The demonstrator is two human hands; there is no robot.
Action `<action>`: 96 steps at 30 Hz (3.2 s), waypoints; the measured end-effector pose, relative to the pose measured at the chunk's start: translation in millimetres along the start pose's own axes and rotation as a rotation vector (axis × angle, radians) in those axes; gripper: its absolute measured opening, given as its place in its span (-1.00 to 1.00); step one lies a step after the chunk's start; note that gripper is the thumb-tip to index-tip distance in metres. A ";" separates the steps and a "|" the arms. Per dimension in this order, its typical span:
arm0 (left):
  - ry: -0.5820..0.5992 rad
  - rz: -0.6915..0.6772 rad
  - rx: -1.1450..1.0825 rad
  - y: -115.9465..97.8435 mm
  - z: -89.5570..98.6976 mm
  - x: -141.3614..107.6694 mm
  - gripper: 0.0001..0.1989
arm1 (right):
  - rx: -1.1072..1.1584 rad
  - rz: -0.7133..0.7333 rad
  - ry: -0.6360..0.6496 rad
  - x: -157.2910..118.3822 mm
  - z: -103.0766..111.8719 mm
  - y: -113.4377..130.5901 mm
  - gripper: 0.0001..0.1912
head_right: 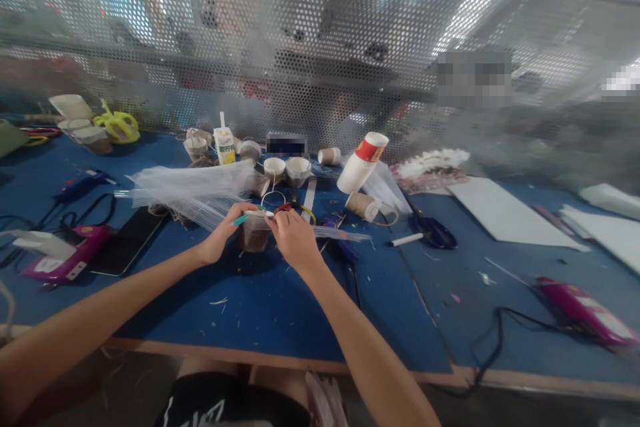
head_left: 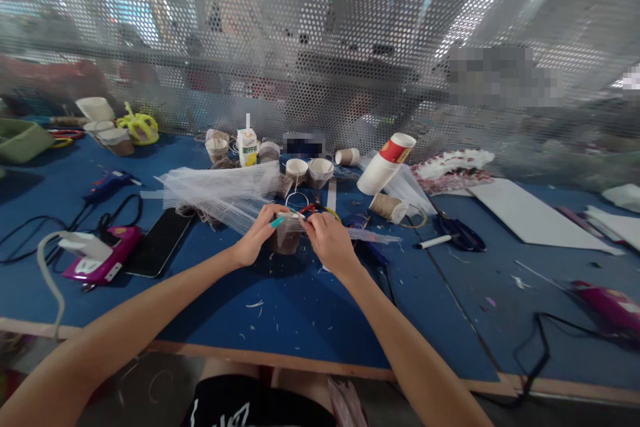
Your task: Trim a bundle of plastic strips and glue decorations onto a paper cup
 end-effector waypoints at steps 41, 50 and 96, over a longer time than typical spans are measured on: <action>-0.014 -0.017 -0.066 -7.0 -3.6 -0.5 -0.78 | -0.210 0.114 -0.079 1.5 -3.5 8.3 -0.65; -0.014 -0.039 -0.054 -5.7 -3.7 -0.9 -0.77 | -0.230 0.113 -0.119 1.6 -3.3 5.8 -0.65; 0.042 -0.064 0.054 -9.4 -4.7 -2.8 -0.67 | -0.237 0.091 -0.077 1.4 -4.1 11.9 -0.65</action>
Point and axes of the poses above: each hand's wrist, its own x-axis towards the middle knuckle, its own z-axis out of the back of the hand, y = z × x, the point moved 5 cm from there along x, towards the middle knuckle, and after that the axes turned 11 degrees about z, right-handed, at the moved point
